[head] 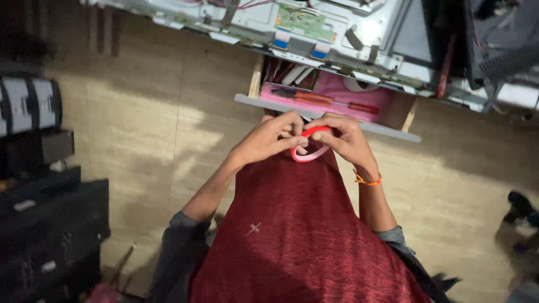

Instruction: The person sits at a repair bench working on a small electronic device. They handle a roll of red tape and cut a piece with scissors, press and fit a small component between their fingers, and use pliers to grip and adjust parts of the device.

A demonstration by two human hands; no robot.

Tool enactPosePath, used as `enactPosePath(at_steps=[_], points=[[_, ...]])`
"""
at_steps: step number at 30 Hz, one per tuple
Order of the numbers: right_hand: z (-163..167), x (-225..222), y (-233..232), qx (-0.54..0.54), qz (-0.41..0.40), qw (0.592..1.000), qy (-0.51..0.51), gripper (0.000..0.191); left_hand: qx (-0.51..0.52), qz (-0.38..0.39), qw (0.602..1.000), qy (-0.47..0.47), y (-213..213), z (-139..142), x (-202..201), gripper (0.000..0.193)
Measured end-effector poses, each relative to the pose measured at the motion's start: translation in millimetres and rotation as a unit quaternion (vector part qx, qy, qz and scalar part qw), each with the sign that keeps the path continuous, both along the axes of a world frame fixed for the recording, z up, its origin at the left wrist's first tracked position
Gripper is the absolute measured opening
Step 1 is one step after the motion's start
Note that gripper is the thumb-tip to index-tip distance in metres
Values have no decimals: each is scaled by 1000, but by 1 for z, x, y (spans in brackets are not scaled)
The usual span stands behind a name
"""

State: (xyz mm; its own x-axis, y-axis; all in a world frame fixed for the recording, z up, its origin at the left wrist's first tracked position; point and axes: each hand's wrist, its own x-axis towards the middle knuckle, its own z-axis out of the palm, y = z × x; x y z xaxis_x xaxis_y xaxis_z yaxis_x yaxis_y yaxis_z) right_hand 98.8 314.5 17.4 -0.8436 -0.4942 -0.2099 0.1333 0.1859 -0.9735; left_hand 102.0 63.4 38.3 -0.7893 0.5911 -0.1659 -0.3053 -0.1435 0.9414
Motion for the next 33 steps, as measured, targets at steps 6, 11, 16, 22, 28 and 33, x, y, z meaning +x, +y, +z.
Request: enactPosePath(at_steps=[6, 11, 16, 22, 28, 33], points=[[-5, 19, -21, -31, -108, 990, -85, 22, -98, 29, 993, 59, -11, 13, 10, 32], [-3, 29, -33, -100, -148, 972, -151, 22, -164, 18, 982, 89, -16, 12, 12, 26], [-7, 34, -34, -133, -185, 949, -219, 21, -122, -11, 990, 70, -23, 7, 2, 20], [-24, 36, -42, -198, -181, 935, -230, 25, -163, -12, 979, 119, -28, 11, -9, 14], [-51, 41, -50, -321, -143, 891, -287, 29, -189, 16, 925, 328, -18, 17, -16, 17], [-67, 42, -41, -132, -85, 975, -158, 39, -187, -29, 918, 349, -6, 3, -32, 20]])
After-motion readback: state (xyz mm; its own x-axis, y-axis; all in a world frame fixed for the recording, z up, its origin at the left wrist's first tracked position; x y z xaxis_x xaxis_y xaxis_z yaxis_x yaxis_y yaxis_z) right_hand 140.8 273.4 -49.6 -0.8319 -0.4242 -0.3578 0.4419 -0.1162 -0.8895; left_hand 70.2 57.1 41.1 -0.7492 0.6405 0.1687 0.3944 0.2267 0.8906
